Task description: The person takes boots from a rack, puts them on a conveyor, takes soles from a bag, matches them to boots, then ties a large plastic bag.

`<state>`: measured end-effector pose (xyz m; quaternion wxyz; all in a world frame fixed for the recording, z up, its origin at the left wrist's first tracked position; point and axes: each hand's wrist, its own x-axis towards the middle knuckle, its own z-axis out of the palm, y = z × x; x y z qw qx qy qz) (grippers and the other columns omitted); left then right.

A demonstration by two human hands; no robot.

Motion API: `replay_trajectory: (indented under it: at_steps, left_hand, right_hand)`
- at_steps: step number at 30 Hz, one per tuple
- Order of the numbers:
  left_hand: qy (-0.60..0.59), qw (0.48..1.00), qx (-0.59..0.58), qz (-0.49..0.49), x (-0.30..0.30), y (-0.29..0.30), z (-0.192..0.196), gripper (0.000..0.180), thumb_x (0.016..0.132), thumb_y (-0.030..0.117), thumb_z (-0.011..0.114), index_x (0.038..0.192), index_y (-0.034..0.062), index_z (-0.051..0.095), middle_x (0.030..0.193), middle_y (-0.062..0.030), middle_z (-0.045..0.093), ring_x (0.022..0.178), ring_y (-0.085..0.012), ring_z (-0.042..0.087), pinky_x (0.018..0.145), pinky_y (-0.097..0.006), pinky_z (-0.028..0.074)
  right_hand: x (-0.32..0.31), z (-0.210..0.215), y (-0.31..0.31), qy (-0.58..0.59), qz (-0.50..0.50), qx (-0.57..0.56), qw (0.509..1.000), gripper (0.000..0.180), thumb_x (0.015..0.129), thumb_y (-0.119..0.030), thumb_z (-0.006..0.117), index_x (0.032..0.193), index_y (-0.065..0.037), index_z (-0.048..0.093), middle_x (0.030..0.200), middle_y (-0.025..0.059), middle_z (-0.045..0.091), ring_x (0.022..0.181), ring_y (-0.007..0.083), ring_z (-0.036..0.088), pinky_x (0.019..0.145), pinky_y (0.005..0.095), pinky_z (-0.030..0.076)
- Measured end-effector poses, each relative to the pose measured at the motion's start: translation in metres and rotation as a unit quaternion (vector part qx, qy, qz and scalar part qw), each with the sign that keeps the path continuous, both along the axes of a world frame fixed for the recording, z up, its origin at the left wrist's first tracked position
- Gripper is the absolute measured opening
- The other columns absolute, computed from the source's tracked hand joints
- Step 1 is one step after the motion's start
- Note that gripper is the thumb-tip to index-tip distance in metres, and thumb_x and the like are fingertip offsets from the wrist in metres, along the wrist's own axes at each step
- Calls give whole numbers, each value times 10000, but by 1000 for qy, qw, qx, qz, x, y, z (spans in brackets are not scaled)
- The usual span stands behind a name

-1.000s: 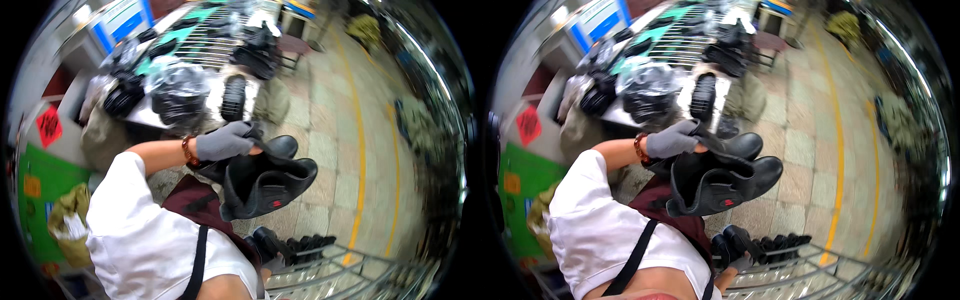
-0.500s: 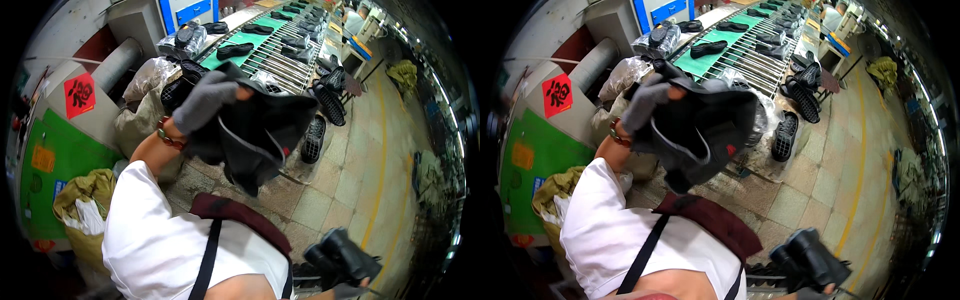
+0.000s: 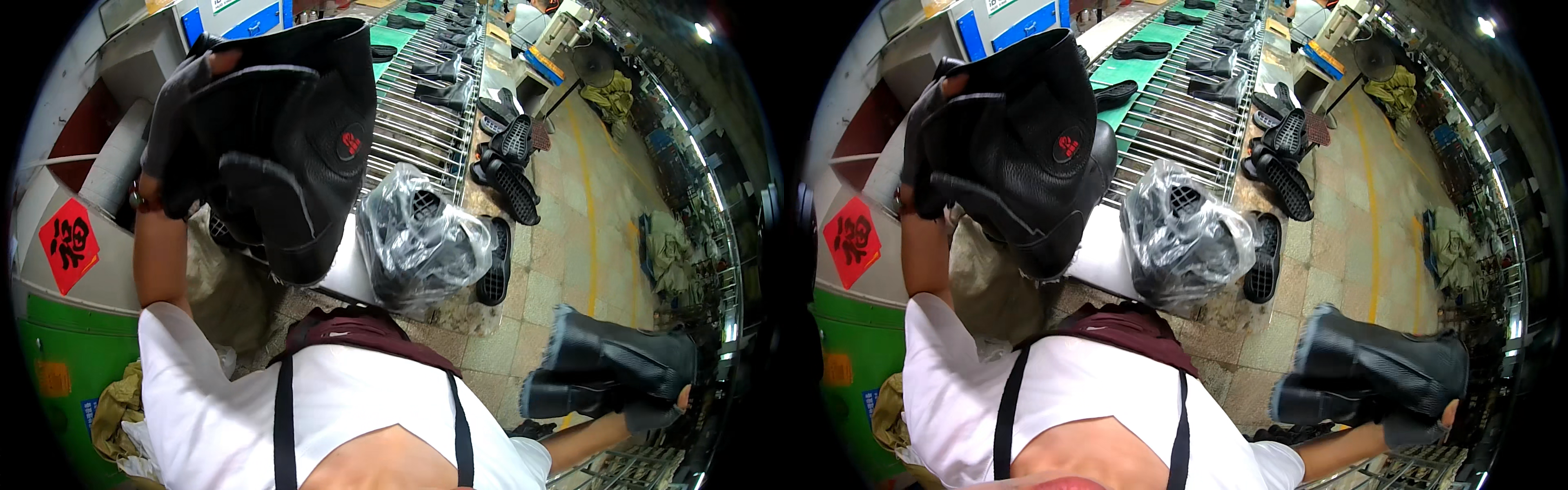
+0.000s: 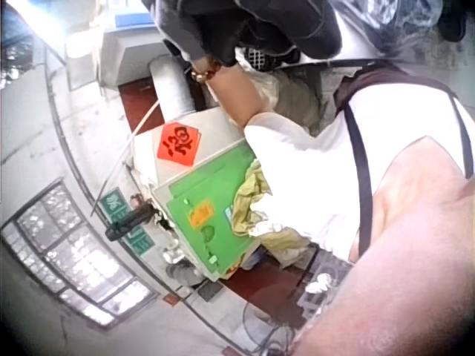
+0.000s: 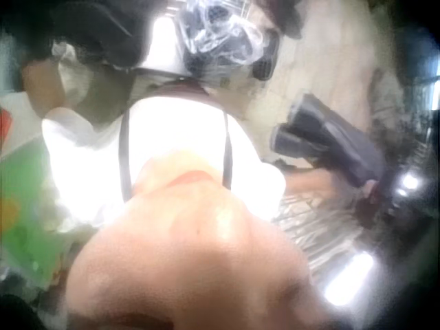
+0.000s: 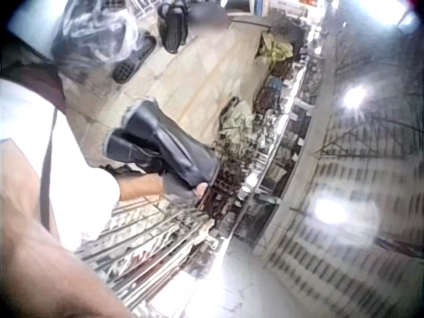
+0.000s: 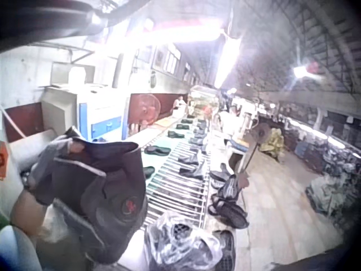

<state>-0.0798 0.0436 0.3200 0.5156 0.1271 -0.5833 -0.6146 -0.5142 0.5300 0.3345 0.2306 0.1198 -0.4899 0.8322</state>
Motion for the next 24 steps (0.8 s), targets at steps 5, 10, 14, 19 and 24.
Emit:
replay_trajectory:
  at_steps: [5,10,14,19,24]
  left_hand:
    - [-80,985,105,-109,-50,-122,8,252,882,216,595,1029,12,601,945,-60,653,799,-104,632,667,-220,523]
    - [-228,968,79,-62,-104,-227,-8,227,835,207,611,941,5,616,873,-48,633,771,-108,591,706,-225,480]
    - [-342,938,-17,-48,-145,-316,-72,228,793,209,637,865,-6,621,823,-36,618,735,-118,553,668,-250,445]
    - [-418,908,-33,-5,-161,-422,-233,266,784,238,612,849,-19,627,750,-101,603,704,-208,564,641,-318,449]
    - [-644,747,-161,40,-143,-403,-283,347,789,348,563,866,16,629,887,-222,632,864,-383,598,755,-444,468]
  right_hand:
    - [-71,-39,-56,219,-8,126,967,313,836,-247,519,997,-7,640,1074,181,601,1026,289,552,909,405,441]
    - [-106,-40,-221,332,24,201,921,288,854,-213,559,1033,7,606,1059,158,608,996,255,570,912,398,438]
    - [-122,-36,-364,531,-47,328,780,238,879,-120,555,1087,-8,585,1106,150,584,1020,261,564,929,386,427]
    - [-98,-41,-513,23,443,170,880,389,842,-242,501,1053,75,585,1043,148,623,968,220,599,887,336,458]
    - [-63,-100,-619,183,403,497,747,373,800,-326,559,570,-46,473,548,-48,404,536,64,369,471,286,264]
